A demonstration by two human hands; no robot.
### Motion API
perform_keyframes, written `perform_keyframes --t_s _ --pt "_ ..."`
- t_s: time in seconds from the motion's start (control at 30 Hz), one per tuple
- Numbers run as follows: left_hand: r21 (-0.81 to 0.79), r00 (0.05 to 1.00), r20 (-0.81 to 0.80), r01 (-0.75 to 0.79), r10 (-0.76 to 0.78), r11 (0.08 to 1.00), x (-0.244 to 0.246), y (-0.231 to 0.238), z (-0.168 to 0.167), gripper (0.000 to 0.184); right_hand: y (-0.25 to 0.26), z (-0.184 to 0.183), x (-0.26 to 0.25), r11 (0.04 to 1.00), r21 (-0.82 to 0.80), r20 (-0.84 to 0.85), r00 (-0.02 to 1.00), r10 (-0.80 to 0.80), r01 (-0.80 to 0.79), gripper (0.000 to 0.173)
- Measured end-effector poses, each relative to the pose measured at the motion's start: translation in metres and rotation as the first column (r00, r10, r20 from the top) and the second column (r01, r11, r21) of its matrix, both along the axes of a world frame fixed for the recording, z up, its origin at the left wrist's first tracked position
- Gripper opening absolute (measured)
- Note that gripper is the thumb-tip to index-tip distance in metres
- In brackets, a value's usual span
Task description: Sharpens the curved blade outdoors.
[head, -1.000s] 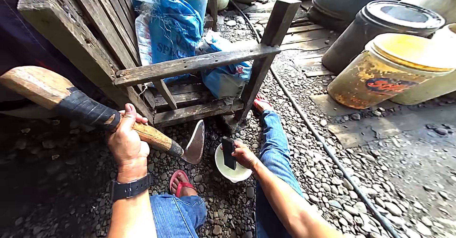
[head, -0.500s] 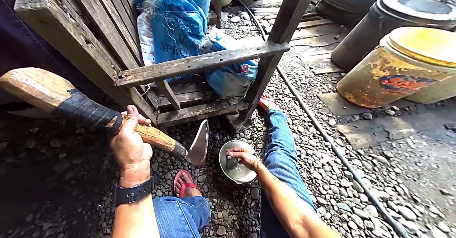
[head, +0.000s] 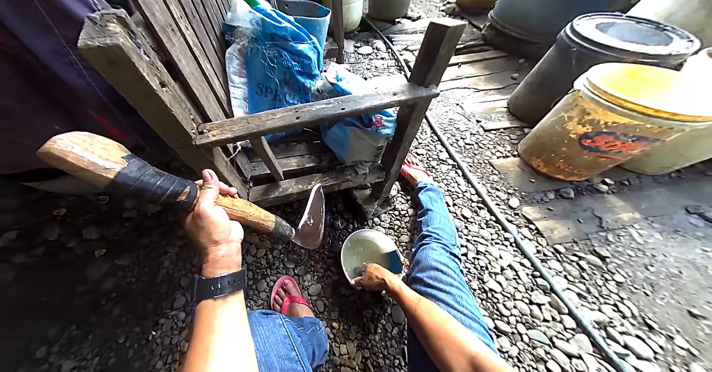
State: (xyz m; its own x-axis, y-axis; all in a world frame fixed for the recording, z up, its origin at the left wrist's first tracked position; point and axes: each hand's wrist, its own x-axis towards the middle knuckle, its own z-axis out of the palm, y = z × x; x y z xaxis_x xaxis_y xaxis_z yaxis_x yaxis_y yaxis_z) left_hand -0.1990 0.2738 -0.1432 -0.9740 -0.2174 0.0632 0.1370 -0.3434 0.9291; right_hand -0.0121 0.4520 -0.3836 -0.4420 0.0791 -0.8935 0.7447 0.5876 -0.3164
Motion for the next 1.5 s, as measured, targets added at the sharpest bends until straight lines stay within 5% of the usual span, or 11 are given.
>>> perform_keyframes --t_s 0.13,0.27,0.3,0.37,0.47,0.53,0.63,0.8,1.2,1.37,1.5 --pt "0.028 0.998 0.009 -0.055 0.054 0.998 -0.011 0.005 -0.015 0.023 0.008 0.028 -0.002 0.958 -0.018 0.0 0.958 -0.287 0.287 0.036" --pt "0.069 0.998 0.06 -0.041 0.037 0.997 -0.02 0.003 -0.019 0.025 0.035 0.063 0.025 0.546 -0.416 -0.133 0.545 -0.828 0.727 0.019" --pt "0.074 0.998 0.06 -0.024 0.02 0.997 -0.023 0.004 -0.018 0.026 0.043 0.074 0.03 0.445 -0.573 -0.13 0.46 -0.879 0.689 0.028" --pt "0.071 0.999 0.045 0.011 -0.014 0.997 -0.028 0.009 -0.019 0.029 0.058 0.094 0.029 0.377 -0.76 -0.12 0.456 -0.882 0.529 0.056" --pt "0.028 0.999 0.035 0.04 -0.041 0.999 -0.038 0.019 -0.02 0.026 0.06 0.118 -0.005 0.582 -0.665 -0.37 0.471 -0.801 0.468 0.061" --pt "-0.022 0.998 0.051 0.045 -0.044 0.999 -0.045 0.024 -0.02 0.02 0.052 0.122 -0.034 0.806 -0.376 -0.615 0.527 -0.586 0.457 0.051" --pt "-0.075 1.0 0.027 0.015 -0.014 0.997 -0.057 0.025 -0.024 0.015 0.045 0.106 -0.071 0.938 -0.007 -0.733 0.636 -0.24 0.346 0.062" --pt "-0.109 0.999 -0.021 -0.047 0.045 0.993 -0.066 0.029 -0.032 0.009 0.027 0.089 -0.107 0.926 0.29 -0.685 0.728 0.023 0.243 0.066" --pt "-0.114 0.974 0.115 -0.183 0.196 0.977 -0.071 -0.006 -0.059 0.017 0.009 0.075 -0.098 0.915 0.392 -0.684 0.695 0.222 0.094 0.058" --pt "-0.119 0.982 0.085 -0.156 0.167 0.981 -0.078 -0.008 -0.063 0.015 0.016 0.116 -0.154 0.907 0.393 -0.495 0.866 0.072 0.149 0.06" --pt "-0.12 0.974 0.072 -0.205 0.214 0.971 -0.086 -0.005 -0.064 0.01 -0.002 0.104 -0.128 0.903 0.423 -0.543 0.82 0.181 0.081 0.06"
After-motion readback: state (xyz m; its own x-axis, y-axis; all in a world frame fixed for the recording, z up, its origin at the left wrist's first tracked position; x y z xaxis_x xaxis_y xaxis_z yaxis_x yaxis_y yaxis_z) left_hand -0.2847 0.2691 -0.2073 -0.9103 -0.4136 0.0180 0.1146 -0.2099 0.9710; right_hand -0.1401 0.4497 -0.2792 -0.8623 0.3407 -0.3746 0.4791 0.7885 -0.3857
